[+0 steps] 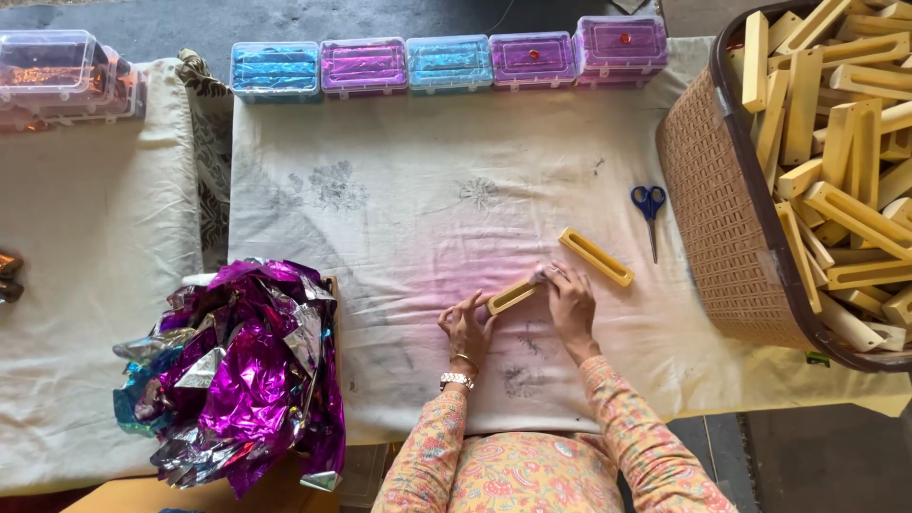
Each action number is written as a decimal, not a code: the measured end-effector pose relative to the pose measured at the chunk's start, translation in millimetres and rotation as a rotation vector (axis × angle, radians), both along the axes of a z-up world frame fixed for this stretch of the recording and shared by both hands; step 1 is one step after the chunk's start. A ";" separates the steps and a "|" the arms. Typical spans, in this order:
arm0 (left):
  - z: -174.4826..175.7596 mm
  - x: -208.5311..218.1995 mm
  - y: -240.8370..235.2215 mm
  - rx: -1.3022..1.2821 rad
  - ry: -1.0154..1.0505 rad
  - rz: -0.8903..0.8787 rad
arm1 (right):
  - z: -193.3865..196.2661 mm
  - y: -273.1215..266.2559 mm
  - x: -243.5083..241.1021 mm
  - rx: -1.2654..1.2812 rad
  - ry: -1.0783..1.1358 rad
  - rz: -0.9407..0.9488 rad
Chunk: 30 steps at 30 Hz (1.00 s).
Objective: The person wipes small wooden blocks with a cloth and then wraps them in shiny metallic foil. The person handles the blocks one at a time, wiping them before wrapping them in the foil and placing the wrapped items on the table.
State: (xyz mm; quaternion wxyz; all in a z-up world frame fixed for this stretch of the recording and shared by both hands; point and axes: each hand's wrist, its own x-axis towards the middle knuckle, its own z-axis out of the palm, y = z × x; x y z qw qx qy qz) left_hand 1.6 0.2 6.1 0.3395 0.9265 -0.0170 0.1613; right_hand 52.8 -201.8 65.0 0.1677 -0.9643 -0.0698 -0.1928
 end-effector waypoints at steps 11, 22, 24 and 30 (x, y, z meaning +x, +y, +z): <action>-21.9 -1.6 2.0 0.016 0.018 0.003 | -21.6 18.7 -35.7 0.053 0.104 0.236; -15.6 -1.9 6.0 0.010 0.051 -0.007 | 12.9 40.3 -43.6 0.153 0.103 0.328; -5.6 -1.1 5.7 -0.016 0.064 -0.021 | -3.4 17.6 -37.0 0.114 0.083 0.281; 5.3 -0.3 6.5 0.008 0.024 -0.031 | 51.0 -79.6 19.9 0.256 -0.047 -0.120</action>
